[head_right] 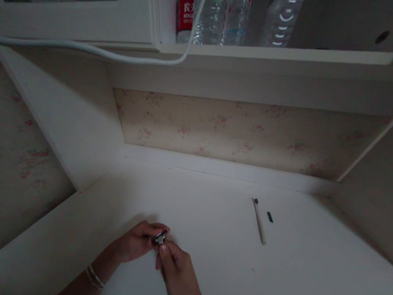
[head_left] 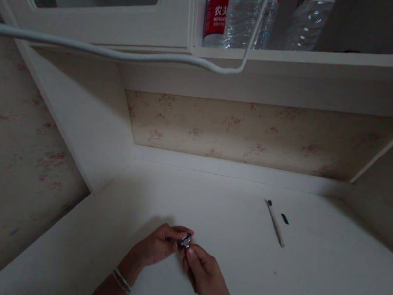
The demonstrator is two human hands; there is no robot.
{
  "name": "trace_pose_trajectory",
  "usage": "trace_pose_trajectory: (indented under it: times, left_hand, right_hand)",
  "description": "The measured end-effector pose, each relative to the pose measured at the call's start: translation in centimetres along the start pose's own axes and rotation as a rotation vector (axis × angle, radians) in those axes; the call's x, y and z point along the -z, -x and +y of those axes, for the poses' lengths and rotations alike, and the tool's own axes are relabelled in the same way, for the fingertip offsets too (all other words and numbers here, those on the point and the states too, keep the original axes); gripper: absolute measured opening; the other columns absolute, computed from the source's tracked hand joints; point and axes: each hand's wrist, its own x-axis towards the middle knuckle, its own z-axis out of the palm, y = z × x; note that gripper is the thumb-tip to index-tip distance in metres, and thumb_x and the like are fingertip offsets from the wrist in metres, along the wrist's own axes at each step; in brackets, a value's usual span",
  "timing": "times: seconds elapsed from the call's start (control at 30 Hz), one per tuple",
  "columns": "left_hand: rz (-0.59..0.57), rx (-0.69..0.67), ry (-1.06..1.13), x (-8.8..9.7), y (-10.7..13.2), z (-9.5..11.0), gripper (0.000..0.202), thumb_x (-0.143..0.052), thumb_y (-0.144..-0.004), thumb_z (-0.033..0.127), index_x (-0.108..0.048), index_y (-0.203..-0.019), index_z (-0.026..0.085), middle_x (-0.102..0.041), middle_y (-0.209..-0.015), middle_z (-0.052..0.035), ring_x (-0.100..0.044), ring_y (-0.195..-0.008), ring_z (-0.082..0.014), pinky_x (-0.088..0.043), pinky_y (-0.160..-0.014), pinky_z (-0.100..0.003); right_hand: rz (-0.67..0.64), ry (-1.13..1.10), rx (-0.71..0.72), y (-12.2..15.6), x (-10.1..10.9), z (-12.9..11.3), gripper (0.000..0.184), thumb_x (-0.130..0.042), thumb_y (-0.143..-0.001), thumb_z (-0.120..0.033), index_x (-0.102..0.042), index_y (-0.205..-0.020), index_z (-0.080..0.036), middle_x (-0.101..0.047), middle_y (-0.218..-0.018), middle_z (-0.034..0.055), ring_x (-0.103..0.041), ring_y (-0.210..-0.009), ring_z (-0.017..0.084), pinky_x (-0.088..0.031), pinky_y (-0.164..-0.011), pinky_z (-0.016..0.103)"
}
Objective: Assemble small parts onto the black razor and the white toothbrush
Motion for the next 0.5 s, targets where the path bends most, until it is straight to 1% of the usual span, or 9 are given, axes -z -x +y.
trace_pose_trajectory:
  times: [0.13,0.23,0.33,0.4,0.5]
  left_hand:
    - [0.019,0.005,0.057,-0.3,0.0,0.2,0.014,-0.078,-0.067,0.026,-0.075,-0.081,0.026,-0.068,-0.107,-0.0065,-0.061,-0.075,-0.0154,-0.045,-0.072,-0.032]
    - [0.052,0.032,0.078,-0.4,-0.2,0.2,0.013,-0.079,-0.065,0.026,-0.076,-0.076,0.022,-0.069,-0.103,-0.0073,-0.061,-0.072,-0.0154,-0.046,-0.071,-0.032]
    - [0.083,0.048,0.074,0.0,-0.3,-0.1,0.013,-0.081,-0.063,0.026,-0.076,-0.073,0.020,-0.070,-0.102,-0.0086,-0.061,-0.070,-0.0157,-0.046,-0.070,-0.032]
    - [0.086,0.039,0.060,0.4,-0.3,-0.6,0.013,-0.081,-0.061,0.023,-0.076,-0.073,0.020,-0.070,-0.102,-0.0083,-0.062,-0.071,-0.0159,-0.046,-0.072,-0.032]
    - [0.065,0.011,0.046,1.0,-0.1,-1.0,0.018,-0.083,-0.058,0.020,-0.075,-0.074,0.021,-0.069,-0.104,-0.0082,-0.063,-0.077,-0.0171,-0.045,-0.076,-0.033]
  right_hand:
    - [0.051,0.054,0.023,0.0,0.1,-0.3,0.043,-0.039,-0.094,-0.049,-0.055,-0.070,-0.016,-0.036,-0.057,-0.0047,-0.032,-0.050,0.008,-0.023,-0.046,0.021]
    - [0.088,0.072,0.041,0.0,0.0,-0.3,0.041,-0.041,-0.093,-0.048,-0.057,-0.072,-0.017,-0.042,-0.060,-0.0032,-0.035,-0.052,0.009,-0.025,-0.047,0.022]
    - [0.102,0.071,0.051,0.0,0.1,-0.1,0.037,-0.043,-0.092,-0.047,-0.060,-0.079,-0.017,-0.047,-0.064,-0.0020,-0.037,-0.053,0.009,-0.028,-0.048,0.022]
    - [0.098,0.047,0.036,0.0,0.1,0.1,0.035,-0.044,-0.092,-0.047,-0.061,-0.084,-0.018,-0.044,-0.062,-0.0027,-0.036,-0.052,0.009,-0.027,-0.047,0.021]
    - [0.090,-0.015,0.008,0.2,0.2,0.3,0.034,-0.045,-0.092,-0.047,-0.062,-0.087,-0.017,-0.041,-0.060,-0.0033,-0.034,-0.050,0.009,-0.025,-0.045,0.021]
